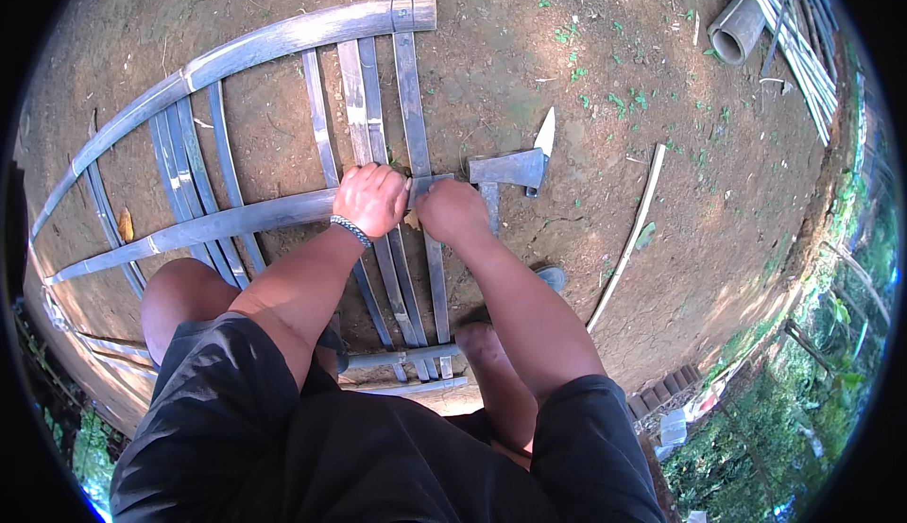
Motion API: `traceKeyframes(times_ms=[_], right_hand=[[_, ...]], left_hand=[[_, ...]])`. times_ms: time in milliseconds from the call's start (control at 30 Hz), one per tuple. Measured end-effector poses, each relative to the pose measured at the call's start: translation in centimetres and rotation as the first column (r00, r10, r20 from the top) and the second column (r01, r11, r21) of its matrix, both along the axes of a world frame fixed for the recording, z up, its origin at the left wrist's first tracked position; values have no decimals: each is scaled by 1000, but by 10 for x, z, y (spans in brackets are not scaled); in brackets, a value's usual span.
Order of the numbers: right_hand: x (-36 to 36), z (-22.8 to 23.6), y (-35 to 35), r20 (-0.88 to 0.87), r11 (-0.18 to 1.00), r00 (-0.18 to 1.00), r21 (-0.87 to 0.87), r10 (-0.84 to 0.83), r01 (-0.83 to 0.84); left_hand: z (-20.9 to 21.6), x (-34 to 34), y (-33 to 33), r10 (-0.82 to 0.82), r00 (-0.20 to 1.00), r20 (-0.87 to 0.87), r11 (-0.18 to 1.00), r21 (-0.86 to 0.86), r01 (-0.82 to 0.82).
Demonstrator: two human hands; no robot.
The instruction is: The person constructs a bamboo structure by securing bamboo slats to a larger bamboo frame. They use a small knife and a hand axe to shape and wedge pieces into place, and use their hands to position and secure the slats.
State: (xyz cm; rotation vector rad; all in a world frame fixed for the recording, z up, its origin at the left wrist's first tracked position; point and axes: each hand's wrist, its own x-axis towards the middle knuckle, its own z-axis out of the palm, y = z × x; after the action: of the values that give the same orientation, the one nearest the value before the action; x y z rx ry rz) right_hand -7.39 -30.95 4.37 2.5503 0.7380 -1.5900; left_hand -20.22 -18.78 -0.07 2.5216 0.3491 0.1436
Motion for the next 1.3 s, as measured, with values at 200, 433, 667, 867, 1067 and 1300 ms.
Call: traceKeyframes(times_ms=[200, 433, 667, 867, 1067, 1300], right_hand=[[4, 28, 31, -21, 982, 993, -147, 116, -118], [6, 36, 49, 1, 963, 988, -222, 156, -152], [7, 44, 66, -32, 957, 987, -243, 156, -159], [5, 49, 12, 85, 997, 996, -73, -29, 35], [-21, 29, -97, 607, 880, 705, 473, -367, 50], [-41, -6, -111, 332, 824, 777, 408, -535, 393]], left_hand=[[-1, -2, 1, -7, 1000, -23, 1000, -5, 7], [-1, 0, 0, -6, 1000, -20, 999, -35, 6], [-3, -1, 1, -3, 1000, -6, 1000, -10, 3], [-4, 0, -2, -11, 1000, 23, 1000, -20, 11], [-6, -3, 1, -14, 1000, -9, 1000, 21, 15], [-3, 0, -1, 7, 999, 37, 1000, 30, -8]])
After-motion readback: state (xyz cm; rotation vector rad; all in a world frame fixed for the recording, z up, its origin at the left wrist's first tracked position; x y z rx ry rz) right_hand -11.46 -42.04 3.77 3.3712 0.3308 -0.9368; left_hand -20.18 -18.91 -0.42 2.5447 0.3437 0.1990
